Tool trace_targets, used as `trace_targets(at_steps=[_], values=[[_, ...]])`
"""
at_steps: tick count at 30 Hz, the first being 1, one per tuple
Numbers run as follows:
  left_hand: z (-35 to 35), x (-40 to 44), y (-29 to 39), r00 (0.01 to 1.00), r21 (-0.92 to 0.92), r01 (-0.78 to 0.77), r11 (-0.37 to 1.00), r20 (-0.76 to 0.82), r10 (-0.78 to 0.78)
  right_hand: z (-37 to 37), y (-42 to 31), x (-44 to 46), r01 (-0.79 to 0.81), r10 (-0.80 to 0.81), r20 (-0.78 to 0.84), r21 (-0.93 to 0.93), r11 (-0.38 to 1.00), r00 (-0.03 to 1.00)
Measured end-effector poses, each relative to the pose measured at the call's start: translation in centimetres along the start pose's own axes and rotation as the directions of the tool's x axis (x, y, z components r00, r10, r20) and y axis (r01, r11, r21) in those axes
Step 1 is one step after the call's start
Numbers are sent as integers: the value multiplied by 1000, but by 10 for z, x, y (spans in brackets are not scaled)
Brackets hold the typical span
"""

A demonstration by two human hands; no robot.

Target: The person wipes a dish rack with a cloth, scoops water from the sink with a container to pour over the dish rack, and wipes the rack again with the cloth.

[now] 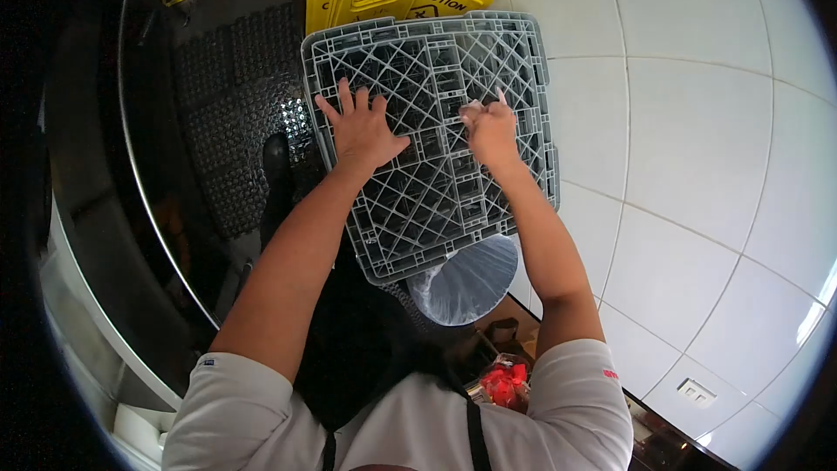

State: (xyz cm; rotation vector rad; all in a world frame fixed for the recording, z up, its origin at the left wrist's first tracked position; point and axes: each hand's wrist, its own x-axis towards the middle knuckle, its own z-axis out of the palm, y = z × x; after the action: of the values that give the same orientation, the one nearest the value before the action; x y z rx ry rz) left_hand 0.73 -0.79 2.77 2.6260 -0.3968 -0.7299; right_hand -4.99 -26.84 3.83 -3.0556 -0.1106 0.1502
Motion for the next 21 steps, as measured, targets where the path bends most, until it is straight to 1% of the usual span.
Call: trace_targets(at_steps=[1, 2, 4, 5, 8, 9, 12, 13, 16, 17, 20, 21], values=[[0, 0, 0, 1000, -1, -2, 1000, 4, 2, 1, 8, 3, 96, -87, -119, 72, 993, 989], [0, 1, 0, 1000, 0, -2, 1000, 7, 2, 1, 16, 5, 10, 3, -187, 67, 998, 982], [1, 0, 1, 1000, 2, 0, 1000, 7, 0, -15, 15, 16, -160, 177, -317, 77, 984, 932], [2, 0, 1, 1000, 6, 0, 1000, 4, 0, -17, 14, 26, -177, 207, -401, 112, 978, 893], [1, 0, 2, 1000, 12, 3, 1000, -7, -3, -5, 17, 49, -3, 52, -391, 124, 992, 919], [1, 0, 2, 1000, 12, 3, 1000, -9, -3, 3, 17, 50, 16, 2, -297, 57, 998, 955], [1, 2, 2, 1000, 16, 9, 1000, 12, -9, 5, 22, 56, -198, 204, -133, 61, 978, 970], [2, 2, 2, 1000, 15, 8, 1000, 8, -8, 0, 22, 57, -200, 229, -152, 185, 962, 962], [-1, 2, 4, 1000, 19, 10, 1000, 13, -10, -16, 21, 60, -241, 266, -10, 392, 888, 964], [-4, 2, 5, 999, 21, 16, 1000, 27, -16, -13, 24, 61, -104, 140, -103, 296, 949, 985], [-3, 3, 7, 1000, 28, 20, 999, 22, -20, -12, 18, 65, -86, 127, -154, 250, 964, 980], [-2, 2, 8, 1000, 32, 20, 999, 15, -20, -7, 16, 68, -68, 152, -256, 309, 949, 955]])
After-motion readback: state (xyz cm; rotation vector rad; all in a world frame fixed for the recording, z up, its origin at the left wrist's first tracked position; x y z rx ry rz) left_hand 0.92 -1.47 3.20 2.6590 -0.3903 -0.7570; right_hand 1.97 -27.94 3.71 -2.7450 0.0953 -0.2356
